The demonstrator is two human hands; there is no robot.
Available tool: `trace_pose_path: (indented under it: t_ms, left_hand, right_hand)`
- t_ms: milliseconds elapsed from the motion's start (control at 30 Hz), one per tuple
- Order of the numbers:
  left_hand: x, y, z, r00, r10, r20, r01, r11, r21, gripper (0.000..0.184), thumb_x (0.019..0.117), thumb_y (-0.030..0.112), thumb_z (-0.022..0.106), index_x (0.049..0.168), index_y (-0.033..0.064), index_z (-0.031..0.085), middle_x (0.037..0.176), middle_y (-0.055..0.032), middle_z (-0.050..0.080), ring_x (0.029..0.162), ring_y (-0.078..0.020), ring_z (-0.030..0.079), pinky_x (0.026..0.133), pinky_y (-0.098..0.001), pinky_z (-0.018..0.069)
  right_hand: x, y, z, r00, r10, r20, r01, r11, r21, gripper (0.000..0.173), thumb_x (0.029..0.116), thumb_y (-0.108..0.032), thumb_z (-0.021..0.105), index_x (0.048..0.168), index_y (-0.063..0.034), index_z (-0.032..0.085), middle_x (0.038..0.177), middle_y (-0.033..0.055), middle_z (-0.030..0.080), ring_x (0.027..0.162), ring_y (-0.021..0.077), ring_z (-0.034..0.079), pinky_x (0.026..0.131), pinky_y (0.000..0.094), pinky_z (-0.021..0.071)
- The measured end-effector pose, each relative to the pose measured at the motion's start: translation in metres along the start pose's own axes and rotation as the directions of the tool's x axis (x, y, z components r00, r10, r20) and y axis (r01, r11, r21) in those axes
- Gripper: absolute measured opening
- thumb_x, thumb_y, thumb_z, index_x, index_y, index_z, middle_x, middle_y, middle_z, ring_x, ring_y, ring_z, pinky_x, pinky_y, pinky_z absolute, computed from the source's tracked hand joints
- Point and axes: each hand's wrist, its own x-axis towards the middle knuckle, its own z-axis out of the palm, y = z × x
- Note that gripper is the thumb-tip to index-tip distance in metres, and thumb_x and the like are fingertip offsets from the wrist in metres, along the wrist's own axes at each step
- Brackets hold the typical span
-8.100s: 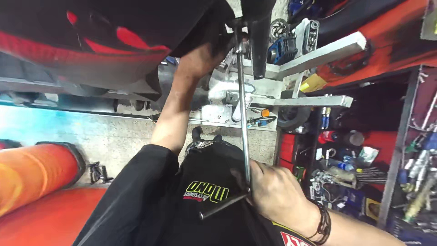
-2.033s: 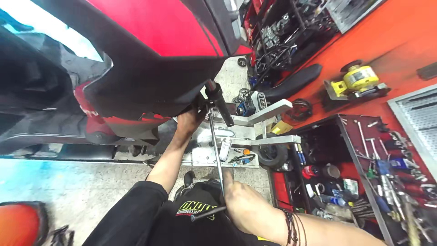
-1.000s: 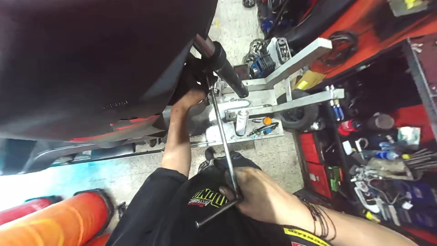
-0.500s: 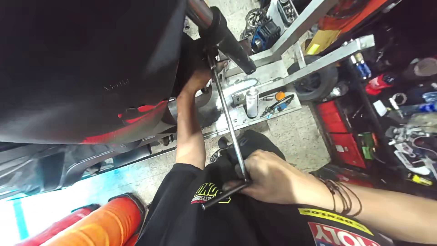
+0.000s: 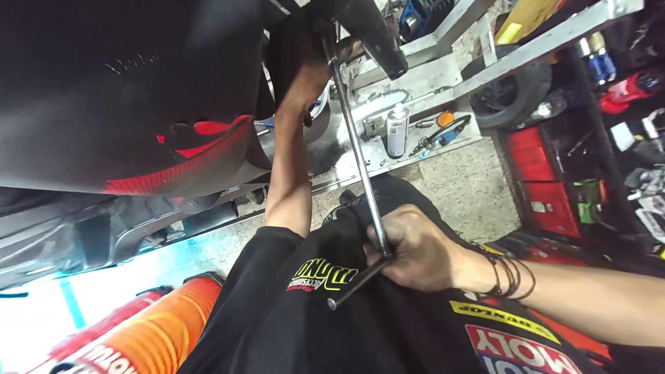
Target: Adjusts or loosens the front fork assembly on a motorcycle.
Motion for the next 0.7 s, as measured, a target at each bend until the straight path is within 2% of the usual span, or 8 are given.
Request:
trace_pose_path:
  t_ms: [100,200,333,400,500,567,633,700]
  left_hand:
    - [0.015,-0.016,0.006,0.995,0.06,-0.085,-0.074,0.981,-0.177,0.045,0.0881,0.028,0.082,0.117,-0.0018,0.065,0.104,-0.0072,0.07,0.098,-0.0063,0.065,0.092,-0.0224,0.0536]
    - [0.017,-0.014,0.004,0.99,0.087,-0.111,-0.096,0.992,-0.08,0.052,0.0856,0.035,0.083,0.119,0.0004,0.065,0.107,-0.0068,0.069,0.103,-0.0072,0.064,0.097,-0.0239,0.0508]
    - [0.021,-0.02,0.004,0.976,0.139,-0.166,-0.13,0.989,0.065,0.046,0.0835,0.045,0.083,0.105,0.0058,0.07,0.095,-0.0035,0.07,0.093,-0.0075,0.065,0.091,-0.0274,0.0528]
    - [0.018,-0.014,0.003,0.98,0.126,-0.157,-0.118,0.991,0.056,0.045,0.0852,0.042,0.082,0.106,0.004,0.069,0.097,-0.0044,0.069,0.096,-0.0073,0.064,0.093,-0.0264,0.0512]
    - [0.006,-0.002,0.003,0.99,0.089,-0.11,-0.102,0.988,-0.119,0.034,0.0895,0.022,0.079,0.108,-0.0027,0.065,0.097,-0.0054,0.066,0.094,-0.0044,0.061,0.089,-0.0202,0.0511]
    - [-0.002,0.005,0.0,0.996,0.061,-0.066,-0.068,0.992,-0.11,0.037,0.0942,0.023,0.074,0.117,-0.0034,0.063,0.104,-0.0041,0.065,0.099,-0.0011,0.059,0.092,-0.018,0.0485]
    - [-0.005,-0.004,0.003,0.989,0.095,-0.11,-0.105,0.991,-0.084,0.043,0.0931,0.028,0.077,0.118,-0.0041,0.064,0.105,-0.007,0.069,0.101,-0.0045,0.064,0.094,-0.0221,0.0523]
    - [-0.025,0.007,-0.004,0.994,-0.003,-0.112,0.004,1.0,0.012,0.051,0.0977,0.034,0.07,0.13,-0.0022,0.057,0.109,-0.0082,0.068,0.1,-0.0076,0.066,0.093,-0.0279,0.0556]
  right_hand:
    - [0.003,0.004,0.002,0.998,-0.055,0.006,0.055,0.998,0.018,0.027,0.08,-0.021,0.069,0.06,-0.015,0.052,0.054,-0.0053,0.048,0.05,0.0027,0.044,0.047,0.0253,0.0315]
    - [0.002,0.008,0.0,0.996,-0.091,-0.01,0.091,0.996,0.01,0.028,0.0809,-0.02,0.068,0.06,-0.0141,0.051,0.054,-0.0043,0.048,0.051,0.0031,0.045,0.048,0.0244,0.0319]
    - [-0.001,0.012,0.004,0.992,-0.116,-0.044,0.118,0.992,0.053,0.028,0.0816,-0.018,0.068,0.06,-0.0133,0.051,0.054,-0.0036,0.049,0.052,0.0029,0.046,0.048,0.0237,0.0322]
    - [-0.002,0.016,0.005,0.989,-0.129,-0.07,0.135,0.987,0.085,0.028,0.0827,-0.017,0.069,0.061,-0.0127,0.052,0.055,-0.0033,0.05,0.052,0.0029,0.046,0.049,0.0232,0.0327]
    - [-0.006,0.018,0.006,0.991,-0.104,-0.084,0.113,0.987,0.115,0.03,0.0851,-0.019,0.068,0.061,-0.0127,0.052,0.055,-0.003,0.049,0.053,0.0047,0.046,0.049,0.0252,0.0327]
    - [-0.006,0.016,0.0,0.995,-0.077,-0.057,0.082,0.993,0.088,0.03,0.0844,-0.022,0.069,0.061,-0.0133,0.053,0.056,-0.0028,0.05,0.053,0.0066,0.048,0.049,0.0284,0.0353]
    - [-0.006,0.012,-0.006,0.998,-0.067,-0.018,0.068,0.995,0.069,0.028,0.0827,-0.023,0.07,0.06,-0.0138,0.055,0.055,-0.0027,0.051,0.053,0.008,0.049,0.05,0.0309,0.0366]
    - [-0.004,0.011,-0.011,0.996,-0.084,-0.005,0.084,0.995,0.057,0.028,0.0843,-0.023,0.071,0.062,-0.0136,0.057,0.056,-0.0026,0.053,0.054,0.008,0.051,0.05,0.0305,0.0392]
